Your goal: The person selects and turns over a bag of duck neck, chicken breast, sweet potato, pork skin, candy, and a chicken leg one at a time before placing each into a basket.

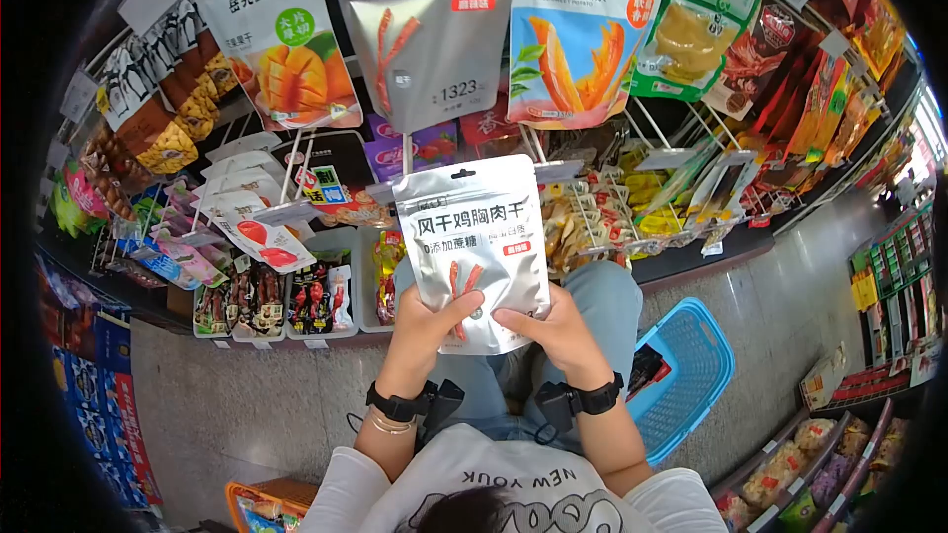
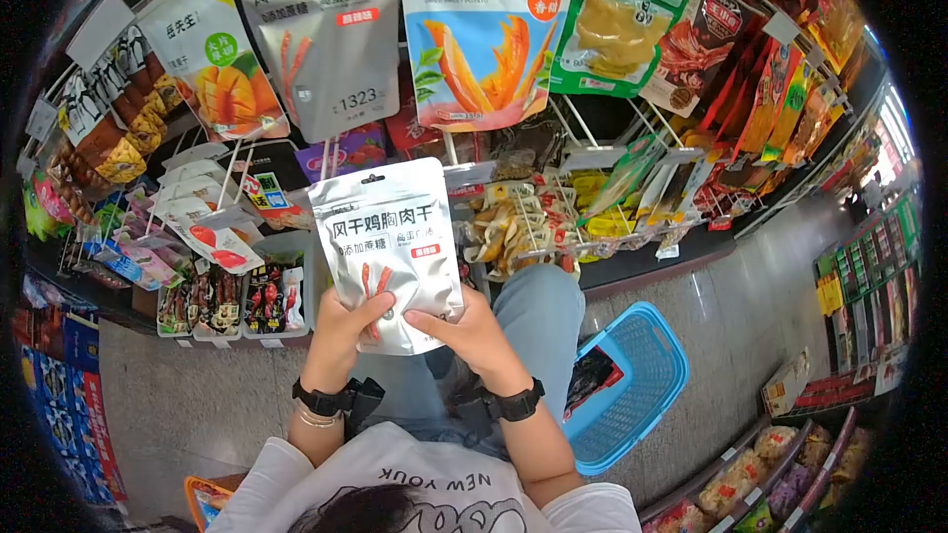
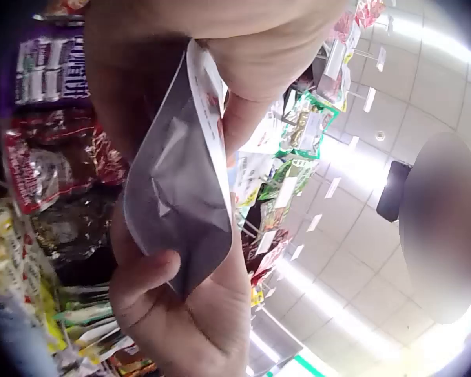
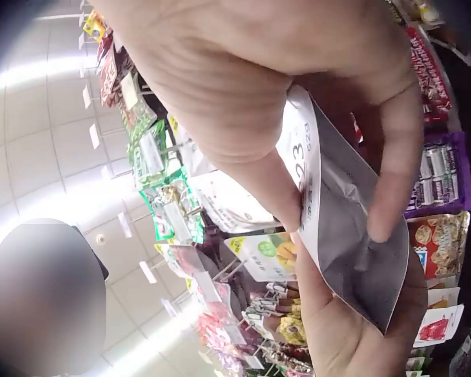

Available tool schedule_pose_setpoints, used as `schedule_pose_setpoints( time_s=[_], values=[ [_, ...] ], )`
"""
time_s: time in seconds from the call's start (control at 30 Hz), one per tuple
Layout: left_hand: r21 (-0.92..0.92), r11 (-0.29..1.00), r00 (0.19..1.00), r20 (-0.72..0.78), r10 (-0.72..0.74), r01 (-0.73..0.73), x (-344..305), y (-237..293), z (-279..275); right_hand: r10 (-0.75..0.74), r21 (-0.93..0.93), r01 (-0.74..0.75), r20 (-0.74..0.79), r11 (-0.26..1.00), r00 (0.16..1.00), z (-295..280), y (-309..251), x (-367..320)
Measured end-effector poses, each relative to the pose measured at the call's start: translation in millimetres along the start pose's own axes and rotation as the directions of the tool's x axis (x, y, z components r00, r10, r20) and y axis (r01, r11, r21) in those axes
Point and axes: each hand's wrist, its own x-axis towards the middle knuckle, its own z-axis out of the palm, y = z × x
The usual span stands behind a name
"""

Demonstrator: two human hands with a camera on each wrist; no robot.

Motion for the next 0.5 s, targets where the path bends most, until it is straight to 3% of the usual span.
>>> schedule_pose_setpoints(
  time_s=[0.5],
  values=[
    [0.165,0.977,0.984,0.100,-0.150,0.133,8.0,-22.0,3.2,0.085,0.022,-0.085,-0.034,0.996,0.996,-32.6,23.0,-5.3]
  ],
)
